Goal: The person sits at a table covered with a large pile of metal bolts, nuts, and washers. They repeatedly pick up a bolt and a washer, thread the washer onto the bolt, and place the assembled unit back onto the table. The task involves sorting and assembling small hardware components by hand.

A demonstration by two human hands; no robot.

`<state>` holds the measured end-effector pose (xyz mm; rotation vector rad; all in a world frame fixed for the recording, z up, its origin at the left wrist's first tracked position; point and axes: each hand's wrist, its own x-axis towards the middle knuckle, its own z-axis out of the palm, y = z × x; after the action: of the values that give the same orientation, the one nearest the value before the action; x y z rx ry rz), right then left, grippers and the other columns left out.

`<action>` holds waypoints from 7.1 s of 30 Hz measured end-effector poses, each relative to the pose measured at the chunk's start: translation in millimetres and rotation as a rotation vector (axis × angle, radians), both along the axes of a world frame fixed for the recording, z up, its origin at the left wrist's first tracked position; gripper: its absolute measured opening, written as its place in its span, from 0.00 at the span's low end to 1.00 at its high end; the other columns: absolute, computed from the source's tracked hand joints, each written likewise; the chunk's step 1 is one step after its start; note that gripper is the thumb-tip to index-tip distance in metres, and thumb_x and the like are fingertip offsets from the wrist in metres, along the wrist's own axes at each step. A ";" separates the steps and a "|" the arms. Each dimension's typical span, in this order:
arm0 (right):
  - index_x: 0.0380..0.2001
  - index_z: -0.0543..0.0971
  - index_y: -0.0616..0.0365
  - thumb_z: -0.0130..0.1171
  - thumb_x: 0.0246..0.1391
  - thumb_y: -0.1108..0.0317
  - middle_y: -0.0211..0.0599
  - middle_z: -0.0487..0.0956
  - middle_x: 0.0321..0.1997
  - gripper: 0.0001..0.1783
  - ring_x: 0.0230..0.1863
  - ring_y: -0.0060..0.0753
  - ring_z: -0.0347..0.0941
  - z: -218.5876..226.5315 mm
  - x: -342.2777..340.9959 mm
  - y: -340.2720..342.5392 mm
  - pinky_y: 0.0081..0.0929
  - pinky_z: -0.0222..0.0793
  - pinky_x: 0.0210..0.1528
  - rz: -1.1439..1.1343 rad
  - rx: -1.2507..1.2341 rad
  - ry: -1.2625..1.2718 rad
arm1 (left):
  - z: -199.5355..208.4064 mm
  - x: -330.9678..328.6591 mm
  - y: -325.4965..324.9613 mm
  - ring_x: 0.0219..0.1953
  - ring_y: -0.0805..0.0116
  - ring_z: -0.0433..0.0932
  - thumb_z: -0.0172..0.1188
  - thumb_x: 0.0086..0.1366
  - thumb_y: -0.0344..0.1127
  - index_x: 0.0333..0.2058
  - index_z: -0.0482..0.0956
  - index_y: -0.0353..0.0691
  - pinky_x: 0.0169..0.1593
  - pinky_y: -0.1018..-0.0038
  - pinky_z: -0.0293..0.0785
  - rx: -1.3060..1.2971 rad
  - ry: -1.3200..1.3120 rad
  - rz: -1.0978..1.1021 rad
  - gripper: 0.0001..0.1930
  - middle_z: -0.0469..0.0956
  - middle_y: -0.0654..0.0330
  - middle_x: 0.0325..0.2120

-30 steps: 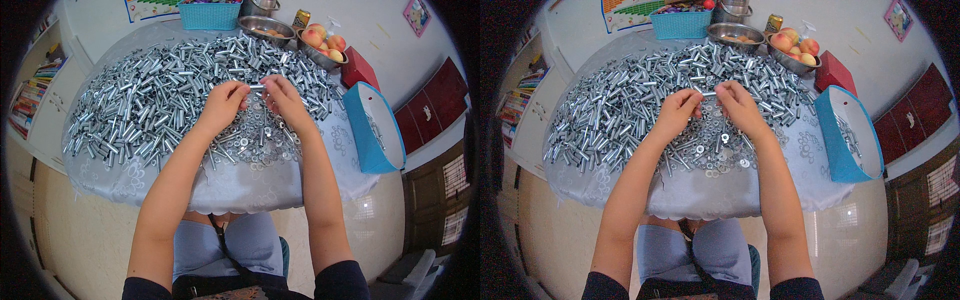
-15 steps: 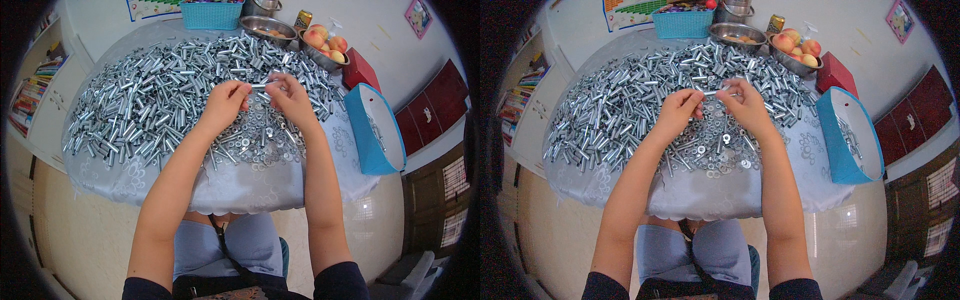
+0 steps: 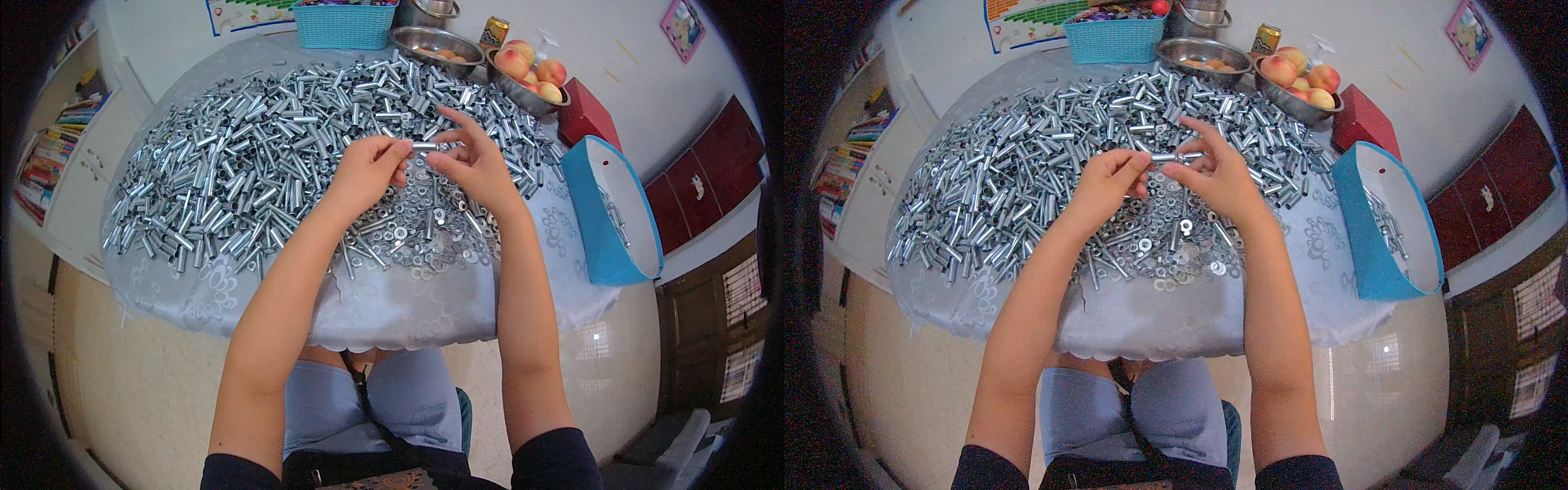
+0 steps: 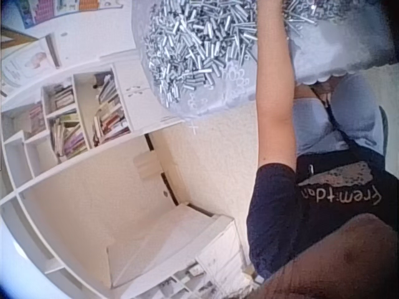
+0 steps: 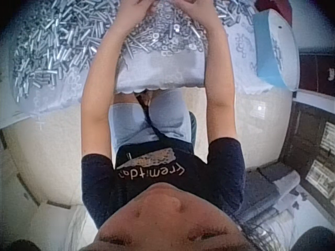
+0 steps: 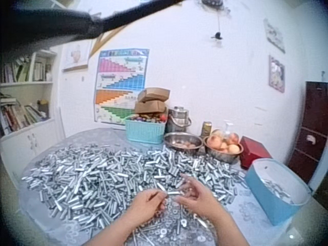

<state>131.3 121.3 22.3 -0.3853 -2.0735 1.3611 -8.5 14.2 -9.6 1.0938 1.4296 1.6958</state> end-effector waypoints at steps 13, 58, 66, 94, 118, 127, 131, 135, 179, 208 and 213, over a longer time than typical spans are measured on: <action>0.35 0.75 0.64 0.52 0.51 0.69 0.30 0.75 0.24 0.10 0.21 0.16 0.68 2.4 0.3 -0.2 0.13 0.62 0.22 0.054 -0.016 -0.140 | 5.1 2.3 -1.5 0.19 0.78 0.71 0.52 0.60 0.40 0.25 0.73 0.33 0.25 0.82 0.71 -0.005 -0.082 -0.044 0.14 0.71 0.64 0.18; 0.23 0.71 0.60 0.52 0.52 0.59 0.24 0.66 0.17 0.14 0.20 0.13 0.58 -12.8 -13.4 -13.7 0.15 0.54 0.22 -0.003 0.026 -0.026 | 9.0 11.6 -6.1 0.15 0.77 0.58 0.40 0.63 0.43 0.21 0.64 0.38 0.20 0.79 0.54 0.082 0.079 0.167 0.17 0.61 0.66 0.14; 0.26 0.75 0.61 0.55 0.50 0.61 0.29 0.69 0.15 0.13 0.16 0.19 0.61 -12.8 -12.4 -13.6 0.18 0.57 0.20 -0.094 0.319 -0.030 | 6.7 9.8 -4.5 0.13 0.80 0.56 0.40 0.63 0.45 0.20 0.63 0.41 0.16 0.81 0.51 0.133 0.017 0.118 0.17 0.59 0.69 0.13; 0.18 0.71 0.61 0.55 0.48 0.58 0.40 0.67 0.11 0.17 0.14 0.35 0.64 4.1 -3.4 -24.2 0.31 0.57 0.18 -0.163 0.649 -0.143 | 6.1 4.5 -4.5 0.16 0.77 0.58 0.38 0.64 0.45 0.17 0.64 0.38 0.22 0.78 0.55 0.080 0.046 0.168 0.21 0.60 0.68 0.12; 0.34 0.72 0.60 0.56 0.47 0.65 0.40 0.74 0.25 0.13 0.23 0.32 0.71 -1.7 -7.8 -22.4 0.25 0.66 0.27 -0.094 0.518 0.044 | 12.0 15.1 -6.2 0.13 0.81 0.57 0.43 0.62 0.45 0.18 0.64 0.41 0.16 0.81 0.52 0.069 -0.277 0.120 0.18 0.60 0.69 0.11; 0.28 0.71 0.59 0.54 0.48 0.61 0.43 0.72 0.22 0.11 0.23 0.44 0.70 5.4 -5.7 -29.2 0.32 0.64 0.24 -0.189 0.716 0.017 | 16.2 16.8 -8.9 0.13 0.81 0.58 0.42 0.63 0.47 0.18 0.65 0.40 0.16 0.82 0.52 0.089 -0.243 0.144 0.20 0.61 0.69 0.12; 0.24 0.69 0.58 0.52 0.50 0.60 0.44 0.70 0.19 0.12 0.21 0.46 0.68 6.5 -2.0 -29.1 0.34 0.62 0.21 -0.192 0.722 -0.023 | 9.5 15.7 -7.3 0.15 0.80 0.57 0.40 0.64 0.46 0.17 0.64 0.38 0.19 0.80 0.53 0.187 0.035 0.203 0.21 0.60 0.69 0.12; 0.22 0.67 0.58 0.48 0.54 0.57 0.38 0.69 0.15 0.16 0.16 0.38 0.65 1.4 -3.1 -25.4 0.29 0.59 0.19 -0.096 0.535 0.025 | 12.9 19.7 -10.9 0.16 0.80 0.56 0.40 0.65 0.45 0.17 0.64 0.38 0.20 0.80 0.53 0.230 0.043 0.186 0.21 0.60 0.69 0.12; 0.26 0.68 0.56 0.46 0.52 0.67 0.22 0.62 0.16 0.05 0.17 0.18 0.55 -9.8 35.0 75.5 0.16 0.52 0.20 -0.160 -1.091 0.695 | 7.9 14.6 -4.1 0.18 0.72 0.60 0.45 0.63 0.42 0.22 0.66 0.33 0.24 0.74 0.59 0.165 0.332 0.373 0.17 0.64 0.59 0.13; 0.27 0.80 0.50 0.55 0.30 0.69 0.42 0.77 0.30 0.13 0.38 0.43 0.70 -9.7 10.9 2.3 0.32 0.66 0.44 -0.092 0.720 -0.556 | 8.3 9.6 -11.0 0.32 0.50 0.72 0.44 0.61 0.39 0.33 0.71 0.34 0.36 0.63 0.67 -0.114 0.827 0.491 0.13 0.74 0.48 0.28; 0.27 0.77 0.49 0.55 0.30 0.67 0.40 0.75 0.34 0.13 0.40 0.46 0.68 -10.7 13.2 4.0 0.35 0.64 0.44 -0.053 0.842 -0.571 | 7.2 10.9 -11.1 0.33 0.50 0.72 0.45 0.61 0.39 0.33 0.71 0.34 0.36 0.62 0.66 -0.104 0.845 0.483 0.13 0.74 0.47 0.28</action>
<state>144.5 125.3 11.5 -0.4734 -2.8338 0.2501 2.4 3.0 -2.4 1.5982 2.4342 1.4749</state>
